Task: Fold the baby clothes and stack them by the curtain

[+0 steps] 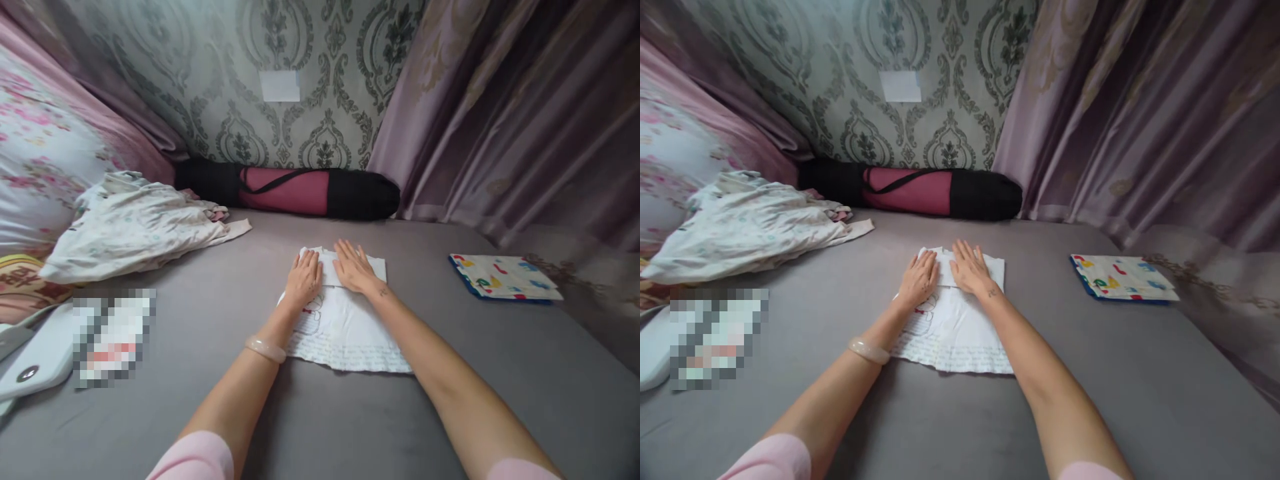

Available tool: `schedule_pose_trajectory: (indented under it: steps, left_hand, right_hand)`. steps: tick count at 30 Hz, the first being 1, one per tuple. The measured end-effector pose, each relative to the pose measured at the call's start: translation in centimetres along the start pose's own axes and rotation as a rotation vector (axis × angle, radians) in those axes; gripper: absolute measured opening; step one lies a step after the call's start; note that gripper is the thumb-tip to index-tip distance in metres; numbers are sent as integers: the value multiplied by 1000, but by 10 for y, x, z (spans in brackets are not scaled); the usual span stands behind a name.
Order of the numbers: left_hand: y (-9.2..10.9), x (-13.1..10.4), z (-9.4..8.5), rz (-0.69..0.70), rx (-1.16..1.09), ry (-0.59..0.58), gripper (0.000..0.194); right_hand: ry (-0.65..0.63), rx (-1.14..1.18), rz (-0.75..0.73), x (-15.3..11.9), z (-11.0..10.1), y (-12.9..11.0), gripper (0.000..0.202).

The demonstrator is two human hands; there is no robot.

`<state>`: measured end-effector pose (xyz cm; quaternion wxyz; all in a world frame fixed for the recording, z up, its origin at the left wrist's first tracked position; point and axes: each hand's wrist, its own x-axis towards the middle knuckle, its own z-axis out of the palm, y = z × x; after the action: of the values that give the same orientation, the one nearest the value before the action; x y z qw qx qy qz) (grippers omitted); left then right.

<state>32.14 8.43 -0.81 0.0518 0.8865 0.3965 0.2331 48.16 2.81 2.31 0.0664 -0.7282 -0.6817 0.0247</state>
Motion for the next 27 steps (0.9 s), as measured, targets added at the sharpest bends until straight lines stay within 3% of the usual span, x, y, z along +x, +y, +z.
schedule_pose_trajectory:
  steps: [2,6,10,14,18,23,27]
  left_hand:
    - [-4,1,0,-102,-29,52,49]
    - [-15,3,4,-385,-121,111,59]
    - [-20,5,5,-521,-207,144,59]
    - [-17,6,1,-566,-281,156,53]
    - [-12,8,-7,-605,-334,184,52]
    - [-11,8,-10,-545,-349,183,55]
    - [-11,6,-5,-396,-293,161,55]
  right_hand:
    - [9,26,-62,3,5,-13,61]
    - [-103,59,-57,6,14,-23,62]
    - [-158,46,-40,19,5,-31,61]
    - [-31,47,-135,39,3,-56,59]
    - [-122,8,-213,48,20,-71,59]
    - [-135,107,-203,51,23,-66,58]
    - [42,244,-56,41,15,-50,57]
